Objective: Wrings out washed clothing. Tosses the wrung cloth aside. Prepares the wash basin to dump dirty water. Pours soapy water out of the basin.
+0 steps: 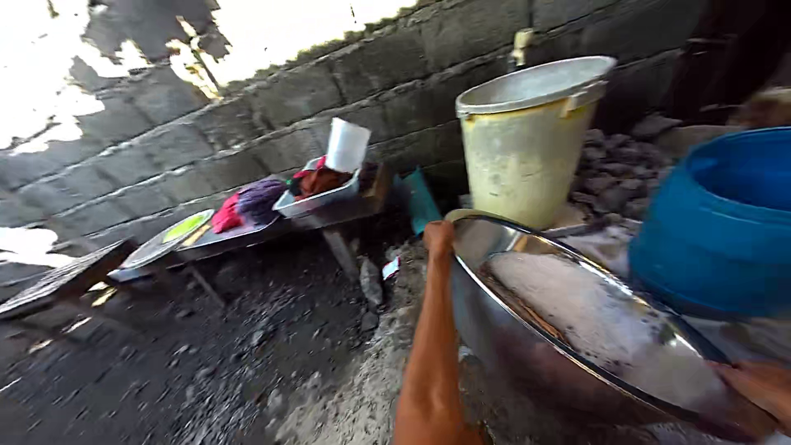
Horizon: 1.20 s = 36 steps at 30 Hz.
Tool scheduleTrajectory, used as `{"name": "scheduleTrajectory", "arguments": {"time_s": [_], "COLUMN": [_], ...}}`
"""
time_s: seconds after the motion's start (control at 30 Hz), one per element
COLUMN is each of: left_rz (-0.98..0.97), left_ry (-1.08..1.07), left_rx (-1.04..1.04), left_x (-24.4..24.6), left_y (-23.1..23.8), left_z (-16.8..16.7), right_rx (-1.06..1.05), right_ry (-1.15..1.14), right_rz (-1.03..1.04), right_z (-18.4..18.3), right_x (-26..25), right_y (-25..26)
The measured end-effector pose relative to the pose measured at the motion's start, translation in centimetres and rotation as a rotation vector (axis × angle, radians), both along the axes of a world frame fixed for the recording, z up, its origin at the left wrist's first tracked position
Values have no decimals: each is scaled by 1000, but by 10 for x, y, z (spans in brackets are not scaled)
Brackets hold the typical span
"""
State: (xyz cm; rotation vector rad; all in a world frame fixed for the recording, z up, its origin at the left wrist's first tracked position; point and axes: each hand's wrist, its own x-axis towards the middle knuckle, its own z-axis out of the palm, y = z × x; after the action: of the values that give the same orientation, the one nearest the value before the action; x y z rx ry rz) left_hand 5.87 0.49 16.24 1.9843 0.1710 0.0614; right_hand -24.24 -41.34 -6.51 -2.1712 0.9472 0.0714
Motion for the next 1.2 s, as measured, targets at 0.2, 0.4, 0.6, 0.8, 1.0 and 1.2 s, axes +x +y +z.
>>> {"name": "scheduleTrajectory", "arguments": {"time_s": [0.2, 0.4, 0.6, 0.8, 1.0, 1.2], "left_rz": [-113, -251, -237, -373, -293, -297], "left_ry": [-24, -172, -155, -241, -212, -213], "left_rx": [88, 243, 352, 459, 499, 538], "left_x": [-2, -17, -34, -45, -49, -50], "left_y": [-40, -94, -185, -232, -246, -259], "left_z": [30, 58, 93, 102, 114, 124], "right_rx": [144, 303, 448, 492, 550, 583], "right_ry": [-144, -175, -188, -127, -120, -149], "right_rz": [-255, -424, -509, -460, -474, -529], "right_z": [2, -22, -50, -52, -45, -50], "right_x": [-13, -29, -47, -63, -65, -62], "right_y": [16, 18, 25, 34, 37, 43]}}
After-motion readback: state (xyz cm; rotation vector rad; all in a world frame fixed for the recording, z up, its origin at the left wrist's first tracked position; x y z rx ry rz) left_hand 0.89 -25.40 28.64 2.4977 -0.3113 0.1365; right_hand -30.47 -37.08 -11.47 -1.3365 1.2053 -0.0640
